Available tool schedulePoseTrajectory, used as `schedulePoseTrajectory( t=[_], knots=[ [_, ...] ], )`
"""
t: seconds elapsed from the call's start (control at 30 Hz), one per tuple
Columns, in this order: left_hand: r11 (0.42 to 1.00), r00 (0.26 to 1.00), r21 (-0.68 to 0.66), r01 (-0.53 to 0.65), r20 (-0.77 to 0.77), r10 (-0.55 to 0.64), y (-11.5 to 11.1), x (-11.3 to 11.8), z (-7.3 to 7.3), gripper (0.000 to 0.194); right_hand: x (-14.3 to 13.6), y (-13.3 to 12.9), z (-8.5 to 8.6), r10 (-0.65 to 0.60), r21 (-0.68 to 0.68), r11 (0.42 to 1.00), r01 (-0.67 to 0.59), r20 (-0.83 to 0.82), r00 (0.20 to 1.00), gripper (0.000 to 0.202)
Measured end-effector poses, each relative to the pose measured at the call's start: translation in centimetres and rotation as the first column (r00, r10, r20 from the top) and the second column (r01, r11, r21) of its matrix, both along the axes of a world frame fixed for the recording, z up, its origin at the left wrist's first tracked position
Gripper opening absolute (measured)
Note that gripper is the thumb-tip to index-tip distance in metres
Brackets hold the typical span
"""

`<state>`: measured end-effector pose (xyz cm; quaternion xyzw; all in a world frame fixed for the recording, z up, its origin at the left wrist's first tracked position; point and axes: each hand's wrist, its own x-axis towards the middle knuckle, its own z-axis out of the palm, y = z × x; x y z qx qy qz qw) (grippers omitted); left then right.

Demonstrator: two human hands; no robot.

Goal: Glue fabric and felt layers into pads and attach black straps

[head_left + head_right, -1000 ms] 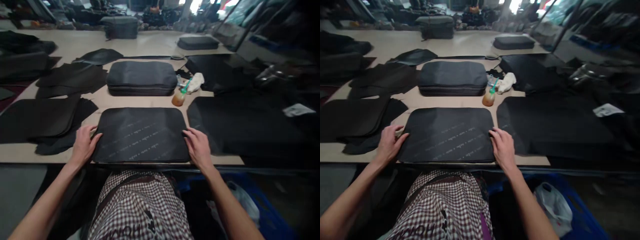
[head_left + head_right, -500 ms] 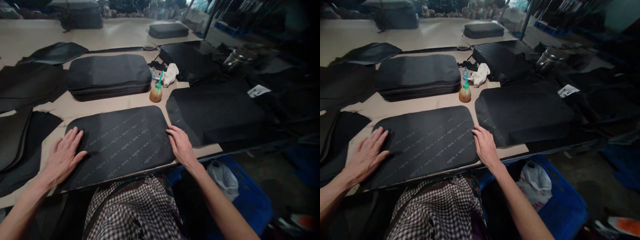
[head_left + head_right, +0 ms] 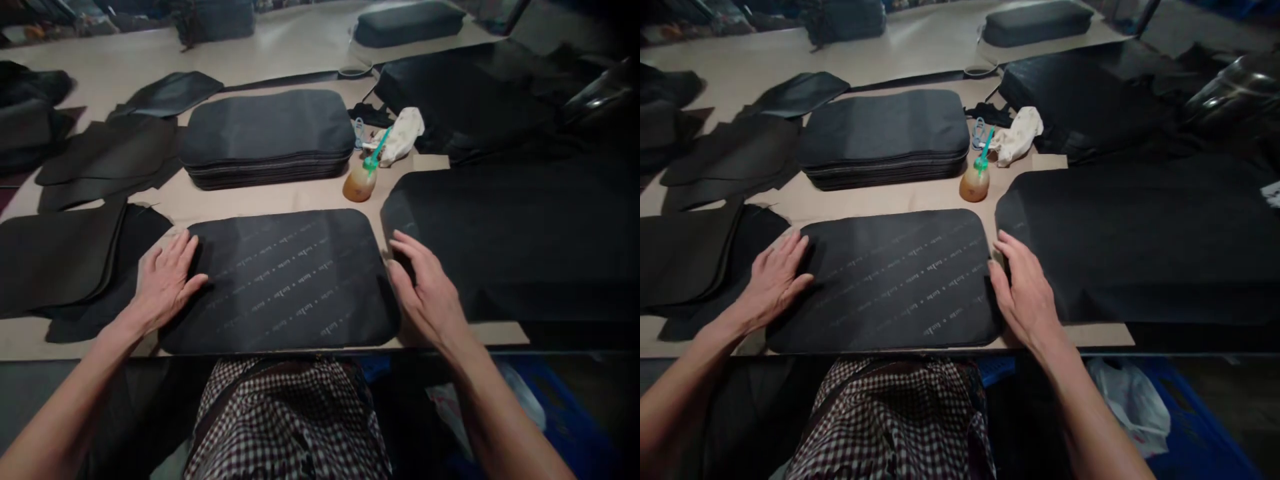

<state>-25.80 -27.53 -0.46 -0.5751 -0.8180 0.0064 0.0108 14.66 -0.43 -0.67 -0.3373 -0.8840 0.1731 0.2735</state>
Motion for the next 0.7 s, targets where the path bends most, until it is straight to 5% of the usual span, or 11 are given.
schedulePoseTrajectory(
  t=[0.1, 0.27, 0.4, 0.7],
  knots=[
    [0.998, 0.999, 0.042, 0.039, 0.012, -0.039, 2.2, -0.8, 0.4, 0.082, -3.0, 1.7, 0.6, 0.095, 0.019, 0.995, -0.098, 0.106, 0.99, 0.058],
    [0.998, 0.997, 0.031, 0.052, 0.05, -0.054, 4.5, -1.1, -1.9, 0.082, -6.5, 3.1, -1.7, 0.207, 0.022, 0.973, -0.228, 0.338, 0.918, 0.072],
    [0.998, 0.997, 0.041, 0.055, 0.047, -0.057, 4.4, -1.2, -2.9, 0.08, -6.8, 2.6, -2.7, 0.175, 0.062, 0.974, -0.218, 0.404, 0.898, 0.07],
    [1.0, 1.0, 0.018, 0.016, 0.01, -0.016, 4.5, -0.8, -2.4, 0.083, -6.7, 2.7, -2.3, 0.157, 0.067, 0.976, -0.205, 0.432, 0.888, 0.067]
  ],
)
